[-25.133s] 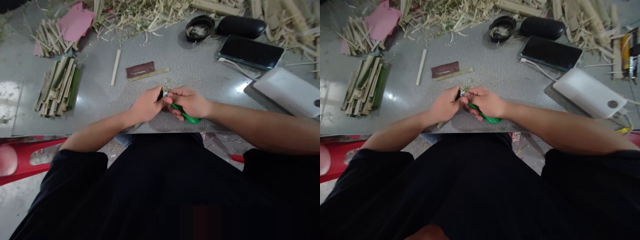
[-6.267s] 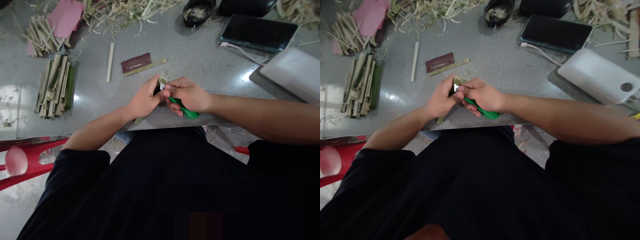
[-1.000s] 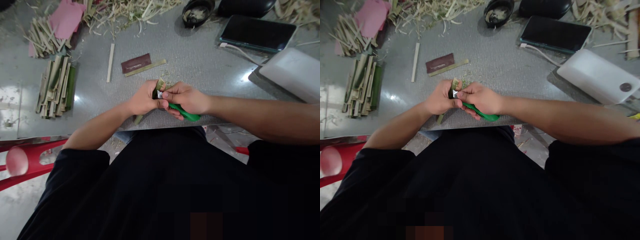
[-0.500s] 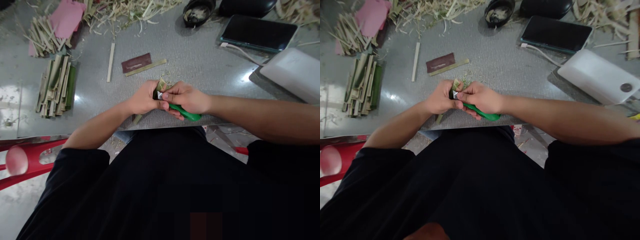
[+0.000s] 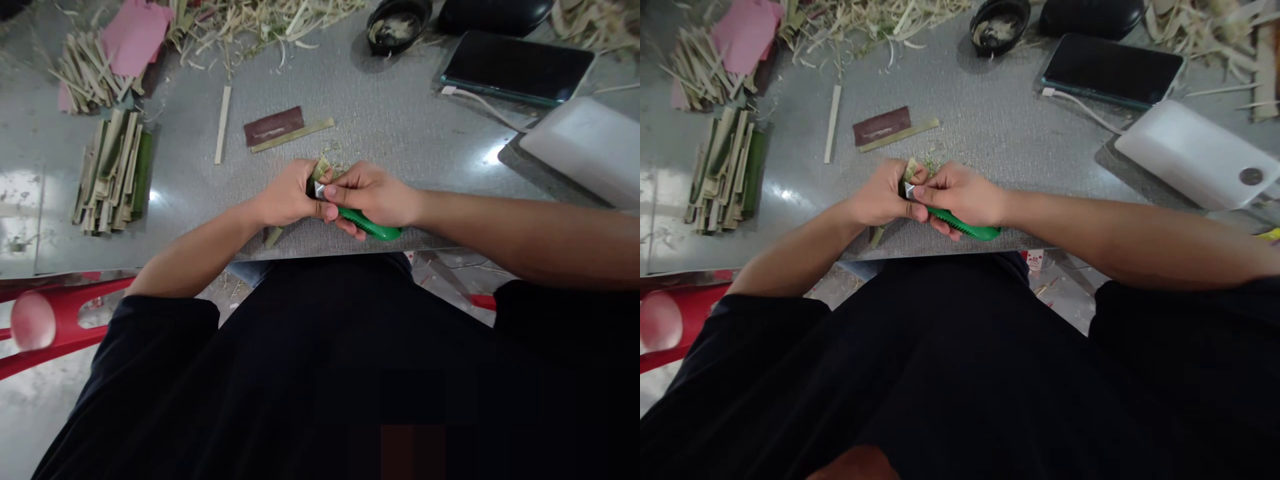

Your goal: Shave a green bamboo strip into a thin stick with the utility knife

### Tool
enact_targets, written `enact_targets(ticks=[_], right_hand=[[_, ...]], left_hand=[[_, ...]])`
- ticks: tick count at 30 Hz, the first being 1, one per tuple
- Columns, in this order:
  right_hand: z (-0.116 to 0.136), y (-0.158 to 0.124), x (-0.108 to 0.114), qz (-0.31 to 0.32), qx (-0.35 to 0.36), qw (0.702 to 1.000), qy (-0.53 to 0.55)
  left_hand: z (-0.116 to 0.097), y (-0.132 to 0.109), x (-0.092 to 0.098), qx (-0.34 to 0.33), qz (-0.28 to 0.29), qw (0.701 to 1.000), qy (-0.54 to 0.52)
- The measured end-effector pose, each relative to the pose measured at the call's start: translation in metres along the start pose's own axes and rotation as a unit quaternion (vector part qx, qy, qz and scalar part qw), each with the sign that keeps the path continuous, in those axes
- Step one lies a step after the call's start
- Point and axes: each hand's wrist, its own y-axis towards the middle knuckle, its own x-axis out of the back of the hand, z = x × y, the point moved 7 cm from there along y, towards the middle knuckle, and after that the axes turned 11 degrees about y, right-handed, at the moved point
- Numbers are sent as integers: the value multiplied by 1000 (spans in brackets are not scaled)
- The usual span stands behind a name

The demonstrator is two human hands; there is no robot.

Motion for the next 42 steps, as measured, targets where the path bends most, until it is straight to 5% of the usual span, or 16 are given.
enact_targets(ticks=[8,15,23,34,42], right_hand=[[1,1,1,3,-12,1000,0],[10,-2,11,-64,27,997,-30],[13,-2,15,-107,32,993,-43],[4,6,17,-11,10,1000,5],[14,1,31,-150,84,985,3]], left_hand=[[3,-2,5,-12,-3,999,36],[-2,-4,10,-38,-43,991,121],[17,-7,24,-27,-113,980,160],[-3,-14,11,-23,-134,976,168],[-1,-15,23,-13,-192,958,213]])
